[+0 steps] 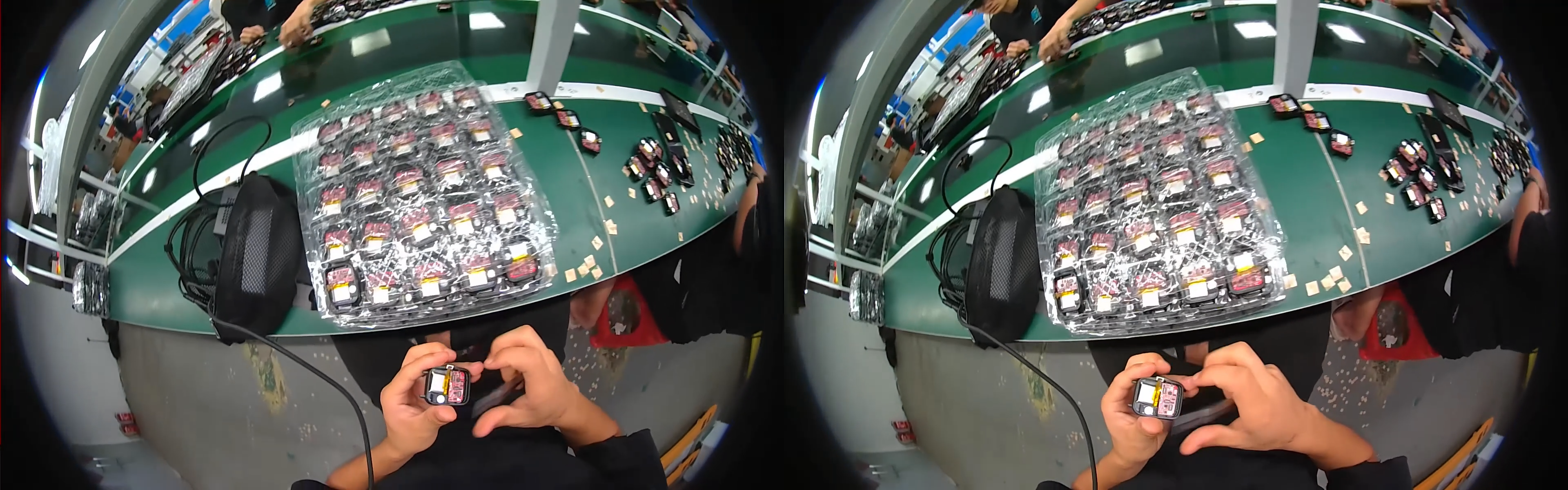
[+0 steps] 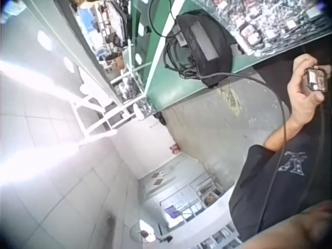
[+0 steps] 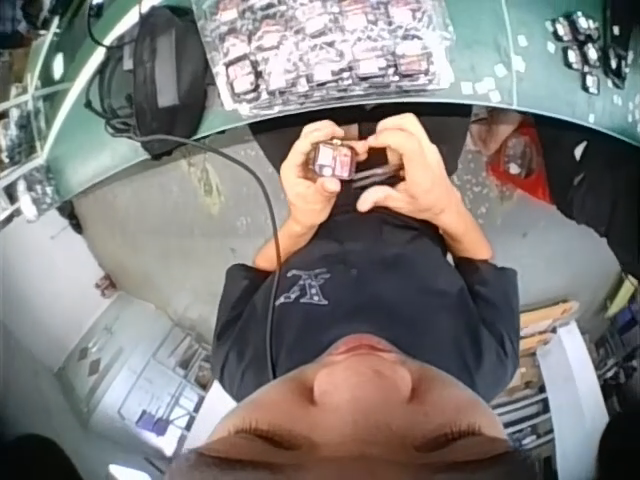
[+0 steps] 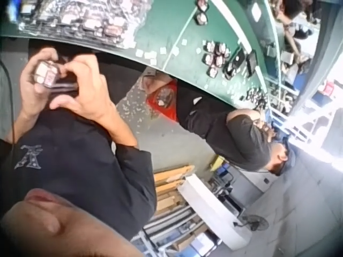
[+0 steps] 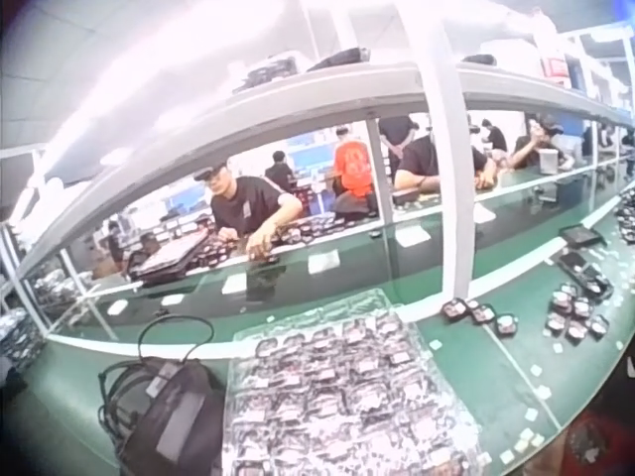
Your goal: Manually assemble or check electronic parts using a small tool on an assembly line.
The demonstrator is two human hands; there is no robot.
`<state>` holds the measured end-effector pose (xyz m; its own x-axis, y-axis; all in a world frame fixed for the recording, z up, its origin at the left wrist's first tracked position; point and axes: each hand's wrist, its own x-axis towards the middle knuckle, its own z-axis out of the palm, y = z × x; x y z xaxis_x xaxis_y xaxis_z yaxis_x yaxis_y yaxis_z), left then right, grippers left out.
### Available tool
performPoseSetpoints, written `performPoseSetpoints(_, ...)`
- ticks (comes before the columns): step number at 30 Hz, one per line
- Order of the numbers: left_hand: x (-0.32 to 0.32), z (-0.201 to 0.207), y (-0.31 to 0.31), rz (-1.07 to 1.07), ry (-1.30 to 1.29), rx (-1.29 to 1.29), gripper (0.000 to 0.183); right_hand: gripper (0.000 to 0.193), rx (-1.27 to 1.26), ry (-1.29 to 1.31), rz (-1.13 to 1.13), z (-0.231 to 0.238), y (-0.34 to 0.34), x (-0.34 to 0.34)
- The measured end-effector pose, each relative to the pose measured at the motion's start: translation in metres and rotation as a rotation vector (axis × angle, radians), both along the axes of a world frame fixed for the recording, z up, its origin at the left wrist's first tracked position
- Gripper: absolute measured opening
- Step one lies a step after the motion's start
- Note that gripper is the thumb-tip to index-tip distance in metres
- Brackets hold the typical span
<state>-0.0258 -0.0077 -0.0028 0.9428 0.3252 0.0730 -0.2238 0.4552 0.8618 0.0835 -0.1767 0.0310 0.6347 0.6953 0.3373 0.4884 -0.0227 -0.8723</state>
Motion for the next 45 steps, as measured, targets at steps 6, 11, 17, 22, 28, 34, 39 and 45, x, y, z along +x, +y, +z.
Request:
performPoseSetpoints(6, 0.001, 0.003, 0.003, -0.035, -0.007, -0.035, 0.07, 0.04, -0.105, -0.31, -0.137, -0.014, 0.007, -0.002)
performPoseSetpoints(11, 0.001, 0.003, 0.004, 0.062, 0.12, 0.13, 0.076, 0.031, -0.061, -0.557, -0.221, -0.018, 0.012, 0.002)
performPoseSetpoints(17, -0.009, -0.004, 0.004, -0.01, 0.041, 0.012, 0.068, 0.03, -0.097, -0.586, -0.153, -0.021, 0.014, -0.001)
performPoseSetpoints(22, -0.008, -0.004, 0.006, 0.019, 0.036, 0.008, 0.068, 0.03, -0.054, -0.415, -0.163, -0.021, 0.022, -0.006)
performPoseSetpoints(28, -0.007, -0.004, 0.009, 0.056, 0.047, 0.089, 0.07, 0.027, -0.085, -0.32, -0.179, -0.018, 0.028, -0.005)
performPoseSetpoints(34, -0.004, 0.0, 0.008, 0.065, 0.044, 0.058, 0.07, 0.028, -0.118, -0.406, -0.18, -0.016, 0.027, -0.004)
performPoseSetpoints(39, -0.002, -0.001, 0.009, 0.046, 0.026, 0.058, 0.069, 0.025, -0.077, -0.199, -0.12, -0.014, 0.025, 0.002)
performPoseSetpoints(45, -0.004, -0.001, 0.013, 0.031, 0.056, 0.1, 0.07, 0.026, -0.126, -0.322, -0.141, -0.018, 0.025, 0.002)
